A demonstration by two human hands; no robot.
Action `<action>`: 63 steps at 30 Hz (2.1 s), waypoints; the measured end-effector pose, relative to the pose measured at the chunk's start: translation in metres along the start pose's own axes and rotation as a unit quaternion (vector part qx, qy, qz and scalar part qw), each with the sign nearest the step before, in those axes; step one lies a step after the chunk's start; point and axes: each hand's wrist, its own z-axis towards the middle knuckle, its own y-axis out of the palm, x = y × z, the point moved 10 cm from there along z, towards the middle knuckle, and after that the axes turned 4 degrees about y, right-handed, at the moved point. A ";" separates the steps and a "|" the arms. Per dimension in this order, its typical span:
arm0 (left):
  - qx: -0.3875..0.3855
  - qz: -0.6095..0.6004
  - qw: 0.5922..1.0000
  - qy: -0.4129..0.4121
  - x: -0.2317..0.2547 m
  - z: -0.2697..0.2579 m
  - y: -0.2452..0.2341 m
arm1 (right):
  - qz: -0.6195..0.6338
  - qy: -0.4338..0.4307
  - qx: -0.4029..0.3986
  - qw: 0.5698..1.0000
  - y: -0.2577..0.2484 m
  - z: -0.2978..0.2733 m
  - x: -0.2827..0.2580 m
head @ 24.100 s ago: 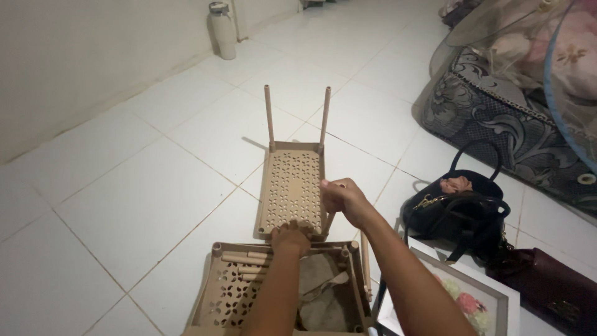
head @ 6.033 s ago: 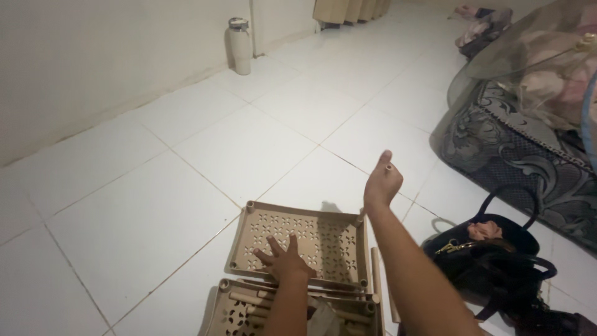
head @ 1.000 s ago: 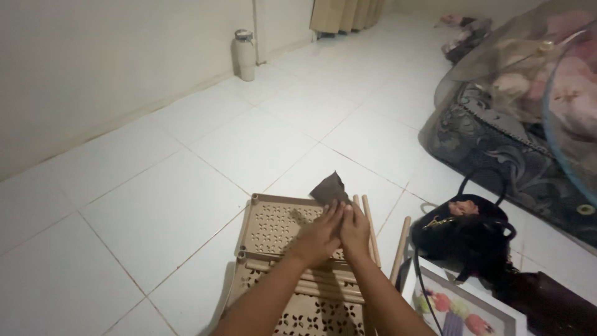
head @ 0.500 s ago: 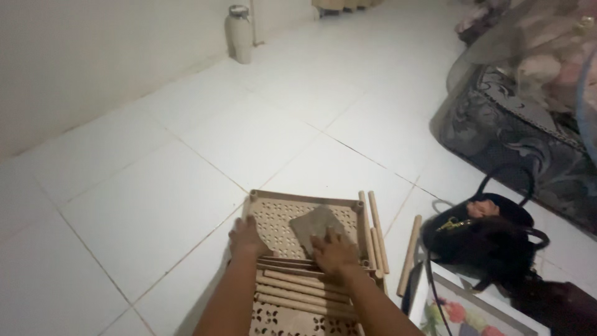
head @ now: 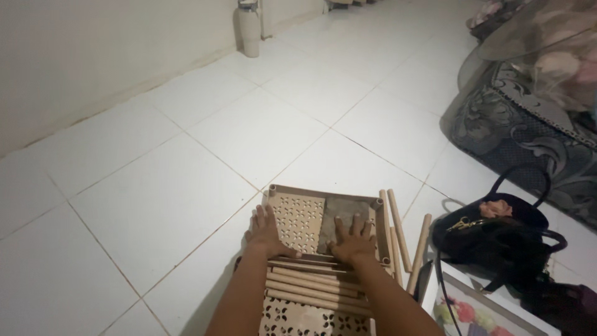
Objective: The person assembles a small plastic stool by inserting four cylindrical legs into the corners of a perforated seat. They wipe the seat surface with a cloth and then insert the legs one by one, adjusting them to fit.
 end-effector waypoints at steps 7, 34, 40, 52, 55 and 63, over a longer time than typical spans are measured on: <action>-0.018 -0.022 0.999 -0.042 0.001 -0.002 0.000 | -0.023 -0.072 0.038 0.996 -0.014 -0.013 -0.060; -0.002 0.010 0.999 -0.053 0.003 -0.002 -0.004 | 0.023 -0.240 0.018 0.970 0.021 0.028 -0.142; 0.008 -0.011 0.998 -0.060 0.005 -0.009 -0.006 | -0.002 -0.198 0.021 0.980 0.007 0.017 -0.082; 0.004 -0.004 0.998 -0.058 0.011 -0.006 -0.001 | -0.041 -0.099 0.028 0.994 0.001 0.025 0.043; 0.010 -0.010 0.998 -0.056 0.013 -0.009 -0.001 | -0.062 -0.126 0.061 0.988 0.004 0.029 0.042; 0.024 -0.052 0.997 -0.046 0.011 -0.012 -0.004 | -0.014 -0.108 0.057 0.992 0.007 0.033 0.039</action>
